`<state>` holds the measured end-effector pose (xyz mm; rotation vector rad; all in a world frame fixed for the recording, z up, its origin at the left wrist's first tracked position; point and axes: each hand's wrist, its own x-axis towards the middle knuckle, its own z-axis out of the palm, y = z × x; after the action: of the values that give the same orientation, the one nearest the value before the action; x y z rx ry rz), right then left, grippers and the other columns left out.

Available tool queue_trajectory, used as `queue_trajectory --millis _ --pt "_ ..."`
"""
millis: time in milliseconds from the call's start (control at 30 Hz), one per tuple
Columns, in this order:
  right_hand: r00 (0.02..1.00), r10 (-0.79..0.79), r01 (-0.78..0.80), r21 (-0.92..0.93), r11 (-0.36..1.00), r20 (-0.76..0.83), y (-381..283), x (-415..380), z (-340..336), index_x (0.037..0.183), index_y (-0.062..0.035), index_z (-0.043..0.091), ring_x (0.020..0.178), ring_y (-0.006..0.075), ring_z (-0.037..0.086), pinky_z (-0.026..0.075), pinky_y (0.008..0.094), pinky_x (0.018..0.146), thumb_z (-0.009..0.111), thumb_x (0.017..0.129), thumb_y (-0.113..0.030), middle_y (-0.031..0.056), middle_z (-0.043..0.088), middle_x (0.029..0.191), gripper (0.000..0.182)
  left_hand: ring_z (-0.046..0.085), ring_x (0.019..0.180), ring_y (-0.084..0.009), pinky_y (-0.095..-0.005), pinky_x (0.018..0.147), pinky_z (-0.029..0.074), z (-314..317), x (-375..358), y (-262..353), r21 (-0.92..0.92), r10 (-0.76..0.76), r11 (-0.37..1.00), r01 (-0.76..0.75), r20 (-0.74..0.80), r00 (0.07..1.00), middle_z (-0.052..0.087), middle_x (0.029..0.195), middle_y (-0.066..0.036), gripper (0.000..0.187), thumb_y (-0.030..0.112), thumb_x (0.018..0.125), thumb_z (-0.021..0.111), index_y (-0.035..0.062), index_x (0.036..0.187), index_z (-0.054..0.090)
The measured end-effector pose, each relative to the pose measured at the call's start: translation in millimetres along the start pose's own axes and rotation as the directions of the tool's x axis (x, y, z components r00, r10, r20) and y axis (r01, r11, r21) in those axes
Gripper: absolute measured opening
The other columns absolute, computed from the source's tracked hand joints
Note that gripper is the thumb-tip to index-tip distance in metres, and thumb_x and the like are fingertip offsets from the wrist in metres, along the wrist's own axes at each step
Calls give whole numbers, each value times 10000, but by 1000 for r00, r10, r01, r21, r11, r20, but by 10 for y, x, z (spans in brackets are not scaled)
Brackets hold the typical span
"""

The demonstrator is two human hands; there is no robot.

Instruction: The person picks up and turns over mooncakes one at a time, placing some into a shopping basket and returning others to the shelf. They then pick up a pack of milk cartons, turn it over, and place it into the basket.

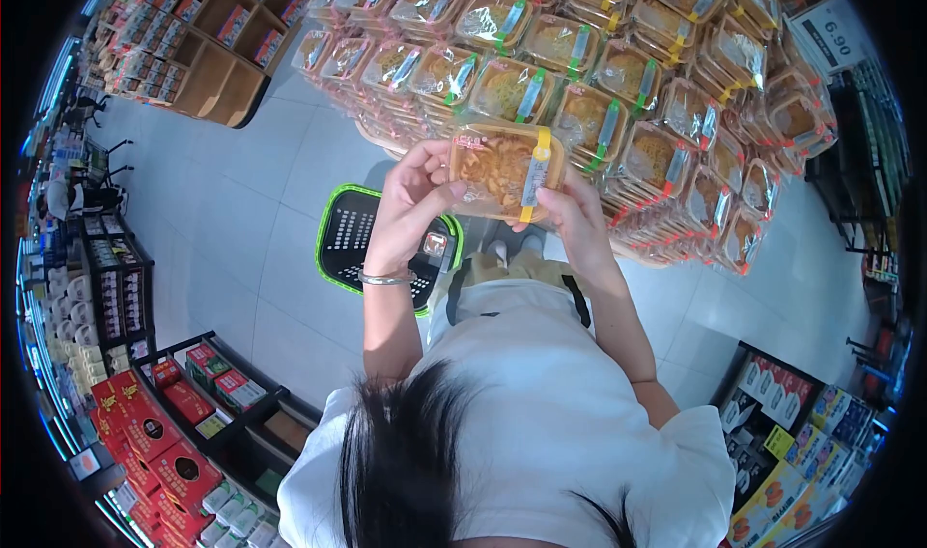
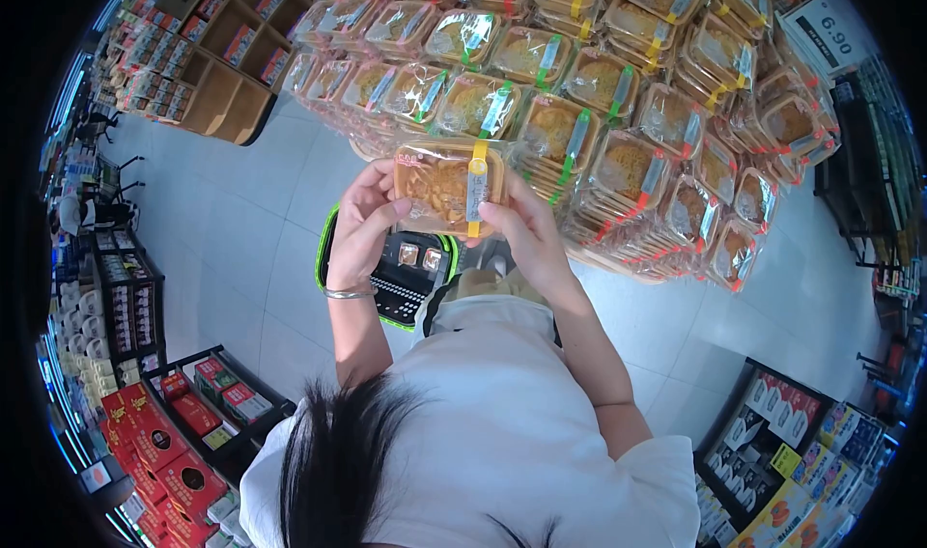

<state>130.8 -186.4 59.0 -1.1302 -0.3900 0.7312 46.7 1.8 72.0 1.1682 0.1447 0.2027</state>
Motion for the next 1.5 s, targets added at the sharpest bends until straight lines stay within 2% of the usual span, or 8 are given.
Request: queue_trajectory --millis 400,733,933,1033,1100,1233,1433,1500 --pt "984 -6 -17 -126 992 -178 -228 -133 -330 995 33 537 503 159 579 473 269 461 451 935 -219 108 611 759 274 558 933 -95 -238 810 421 361 288 31 71 -167 985 160 110 980 622 1043 -73 395 36 833 555 -9 1211 450" --pt "937 -69 39 -93 995 -343 -389 -320 -572 1161 11 527 591 94 587 467 221 445 473 956 -204 39 603 826 302 548 1049 -121 -254 897 398 671 563 -79 180 -182 974 136 272 945 602 1139 -84 437 21 838 514 -19 1266 433" --pt "894 -232 158 -215 964 -383 -452 -376 -780 1239 19 503 748 74 578 484 213 617 540 931 -149 23 596 881 353 539 1065 -117 -251 902 405 901 691 -209 107 -108 991 80 288 951 593 1155 -81 395 0 865 512 -28 1253 447" --pt "867 -307 185 -319 930 -393 -568 -415 -906 1215 22 531 774 77 527 429 208 707 576 913 -155 19 564 877 353 538 1068 -113 -251 904 410 978 781 -262 100 -102 992 73 321 942 594 1145 -77 384 -10 870 521 -25 1247 450" --pt "814 -523 214 -708 674 -252 -622 -404 -1086 1170 23 566 755 90 471 384 216 693 601 895 -167 17 518 862 337 537 1070 -112 -250 905 412 1037 859 -290 98 -103 992 73 348 932 594 1140 -76 378 -13 874 524 -23 1245 451" --pt "808 -488 169 -662 730 -331 -821 -348 -1188 1135 15 591 726 103 441 363 224 645 615 879 -183 36 485 845 325 532 1067 -106 -254 906 414 1260 1113 -299 125 -9 991 -43 388 922 569 1177 -77 381 3 899 506 -29 1271 429" --pt "712 -675 136 -905 402 -193 -1251 130 -1475 1057 11 609 724 152 503 413 263 634 597 886 -216 87 527 846 283 562 1005 -177 -290 842 467 1405 1832 -205 412 167 834 -368 447 879 564 1113 -134 411 119 922 517 -24 1294 416" --pt "698 -691 140 -911 388 -187 -1303 352 -1646 1029 -4 616 714 177 540 431 277 632 603 879 -228 93 562 824 270 513 1106 -183 -284 890 456 1489 2005 -70 649 321 517 -558 457 829 509 1188 -105 446 87 903 552 21 1326 425"
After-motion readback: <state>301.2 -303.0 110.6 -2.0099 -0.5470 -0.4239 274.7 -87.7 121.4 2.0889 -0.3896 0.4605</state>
